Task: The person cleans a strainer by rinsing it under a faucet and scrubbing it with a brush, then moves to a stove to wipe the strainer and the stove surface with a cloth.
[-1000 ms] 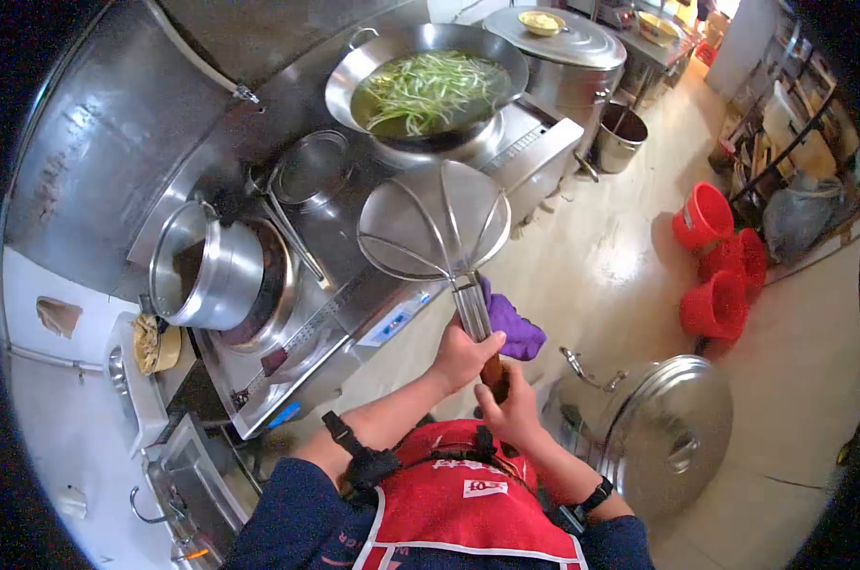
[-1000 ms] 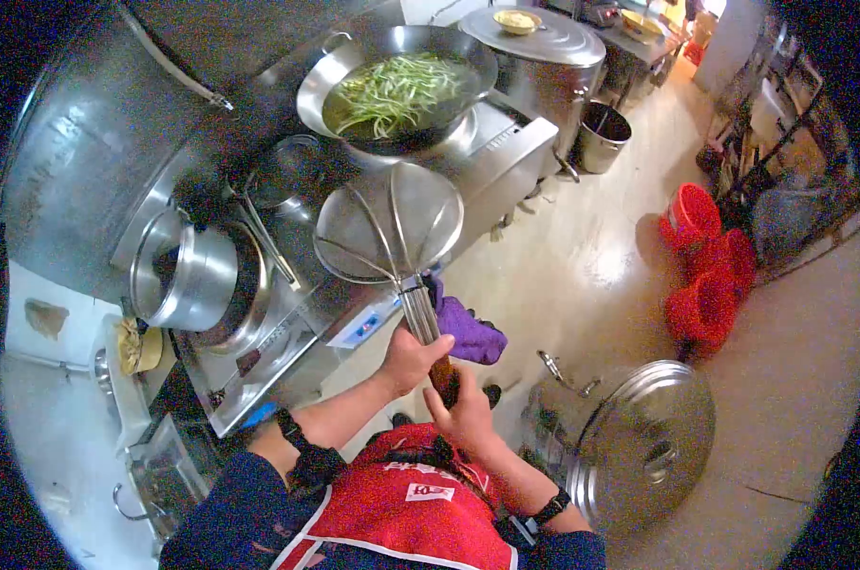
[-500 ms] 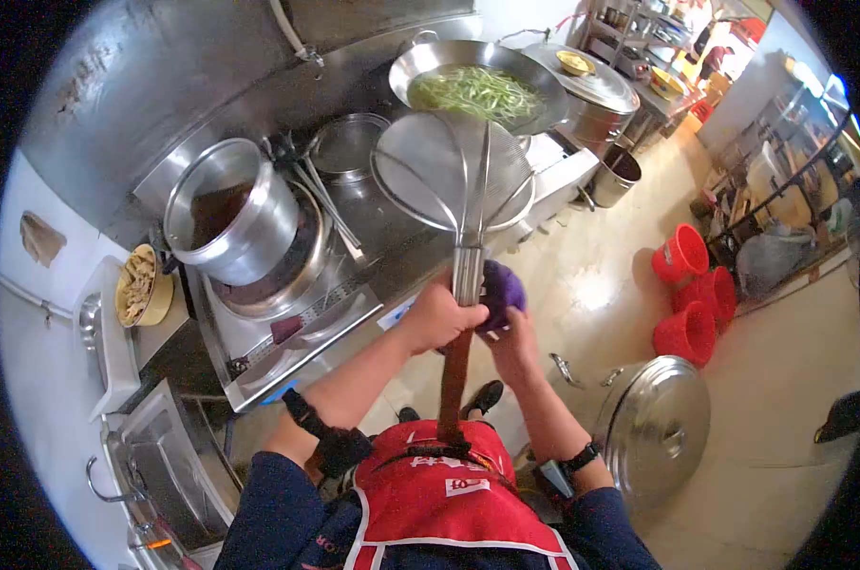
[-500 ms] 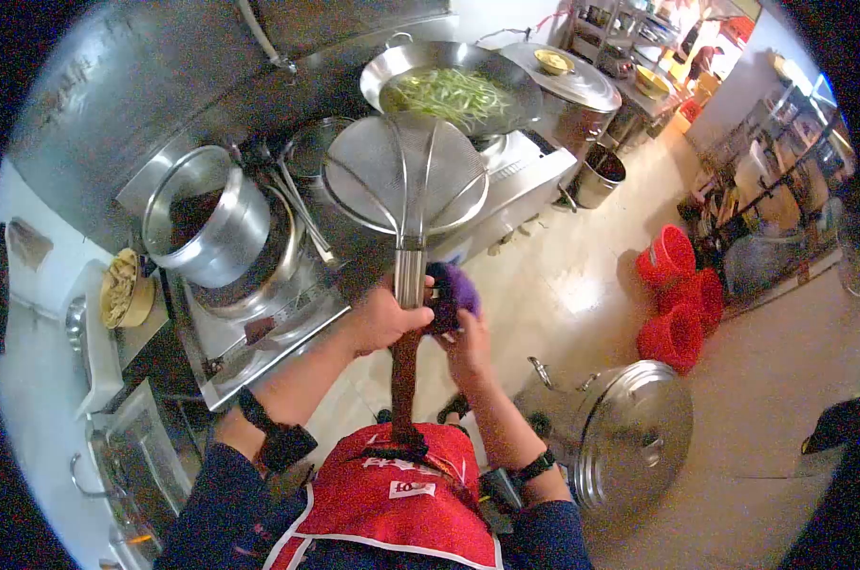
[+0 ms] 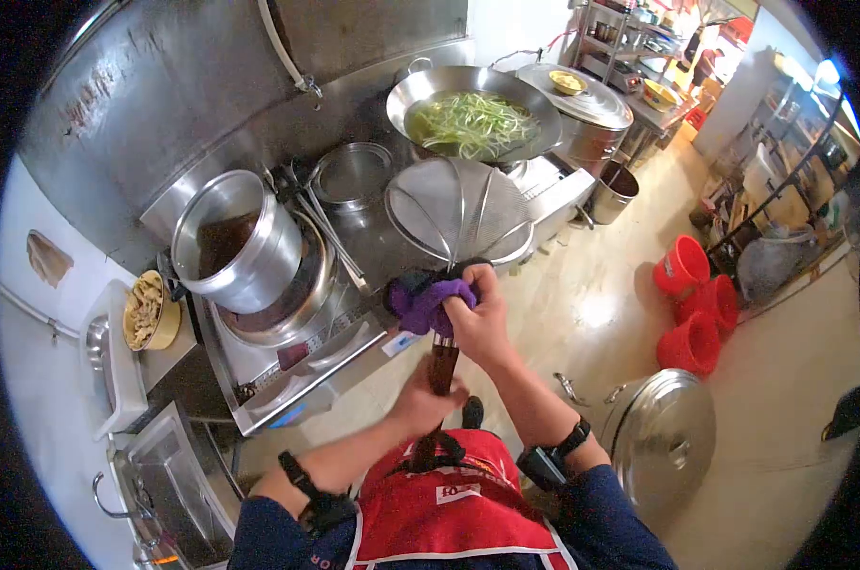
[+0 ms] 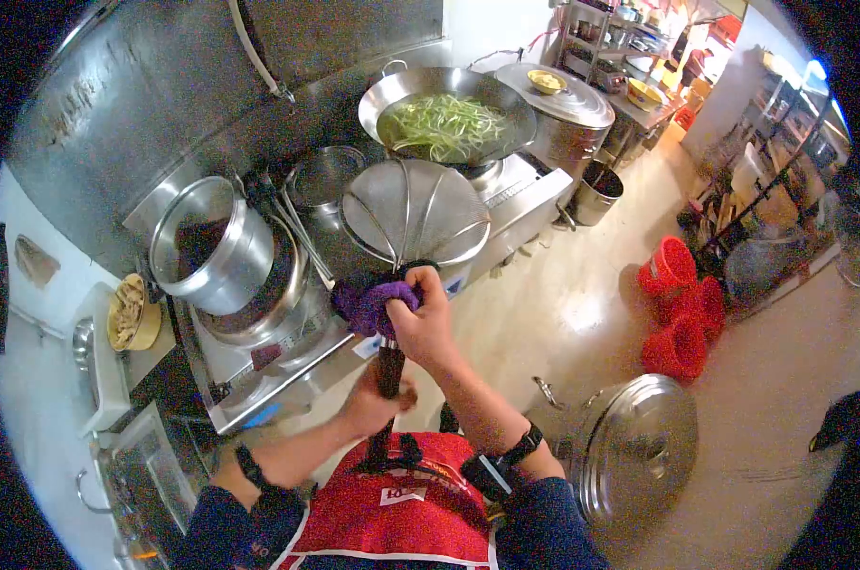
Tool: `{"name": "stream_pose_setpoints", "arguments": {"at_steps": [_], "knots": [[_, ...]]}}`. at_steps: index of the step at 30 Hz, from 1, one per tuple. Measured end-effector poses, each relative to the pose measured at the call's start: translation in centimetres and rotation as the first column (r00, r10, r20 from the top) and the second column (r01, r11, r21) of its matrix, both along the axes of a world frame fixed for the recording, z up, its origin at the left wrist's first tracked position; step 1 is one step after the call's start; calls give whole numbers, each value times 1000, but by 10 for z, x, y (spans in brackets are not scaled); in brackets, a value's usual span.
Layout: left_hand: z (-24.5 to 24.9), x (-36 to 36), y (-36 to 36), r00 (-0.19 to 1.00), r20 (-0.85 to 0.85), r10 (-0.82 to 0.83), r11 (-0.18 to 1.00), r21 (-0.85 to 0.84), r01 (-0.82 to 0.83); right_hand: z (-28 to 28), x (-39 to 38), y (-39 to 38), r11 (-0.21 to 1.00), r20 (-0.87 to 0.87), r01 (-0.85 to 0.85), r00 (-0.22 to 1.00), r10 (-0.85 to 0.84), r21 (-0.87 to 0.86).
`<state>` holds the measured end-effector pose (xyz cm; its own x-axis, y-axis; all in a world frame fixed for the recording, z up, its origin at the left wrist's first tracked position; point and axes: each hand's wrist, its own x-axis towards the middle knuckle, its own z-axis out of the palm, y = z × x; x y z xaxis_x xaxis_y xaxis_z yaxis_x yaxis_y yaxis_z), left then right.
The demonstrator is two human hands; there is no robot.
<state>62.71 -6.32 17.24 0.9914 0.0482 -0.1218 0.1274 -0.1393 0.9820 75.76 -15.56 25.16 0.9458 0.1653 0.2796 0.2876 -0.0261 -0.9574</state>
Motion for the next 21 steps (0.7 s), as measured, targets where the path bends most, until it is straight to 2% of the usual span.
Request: {"name": "stream_pose_setpoints", "arguments": {"at_steps": [1, 2, 3, 5, 6, 8, 10, 11, 12, 13, 14, 15, 16, 18, 21], "knots": [[17, -16, -3, 966, -257, -34, 971, -239, -29, 1, 6, 0, 995, 3, -26, 1000, 26, 93], [31, -26, -6, 939, -340, -58, 976, -216, -18, 1, 11, -1, 981, 4, -47, 999, 47, 187], [39, -24, -7, 918, -395, -43, 985, -168, -26, 7, 10, -3, 980, -5, -45, 999, 47, 196], [43, -20, -11, 886, -464, -16, 991, -123, -46, 16, 2, -8, 993, -181, -69, 980, 85, 91], [44, -11, -13, 886, -463, 23, 996, -67, -60, 4, 1, -8, 992, -180, -80, 979, 96, 93], [35, 2, -13, 884, -462, 74, 996, -6, -86, -33, -9, -6, 991, -10, -116, 993, 117, 66], [0, 11, -13, 988, -113, 102, 992, -60, -110, -48, -18, -11, 987, -46, -155, 987, 157, 50], [2, 22, -21, 963, 214, 167, 983, 45, -180, -50, -17, -14, 983, -79, -179, 980, 180, 30], [7, 24, -22, 964, 202, 175, 981, 45, -187, -52, -9, -17, 982, -91, -186, 978, 188, 29], [13, 26, -18, 972, -161, 169, 985, -19, -174, -54, 8, -17, 981, -89, -188, 978, 191, 42], [28, 33, -17, 858, -499, 120, 979, -87, -187, -53, 28, -16, 980, -84, -193, 977, 197, 53], [34, 38, -22, 861, -481, 166, 976, -45, -213, -56, 46, -9, 989, -31, -130, 991, 132, 70], [37, 39, -26, 854, -491, 172, 974, -44, -222, -46, 65, -7, 988, -42, -137, 989, 140, 70], [40, 42, -32, 847, -498, 186, 979, 19, -204, -20, 93, -4, 964, -367, -66, 916, 160, 256], [37, 47, -37, 850, -488, 198, 969, -35, -246, -19, 92, 0, 981, -355, -97, 922, 153, 169]]}}
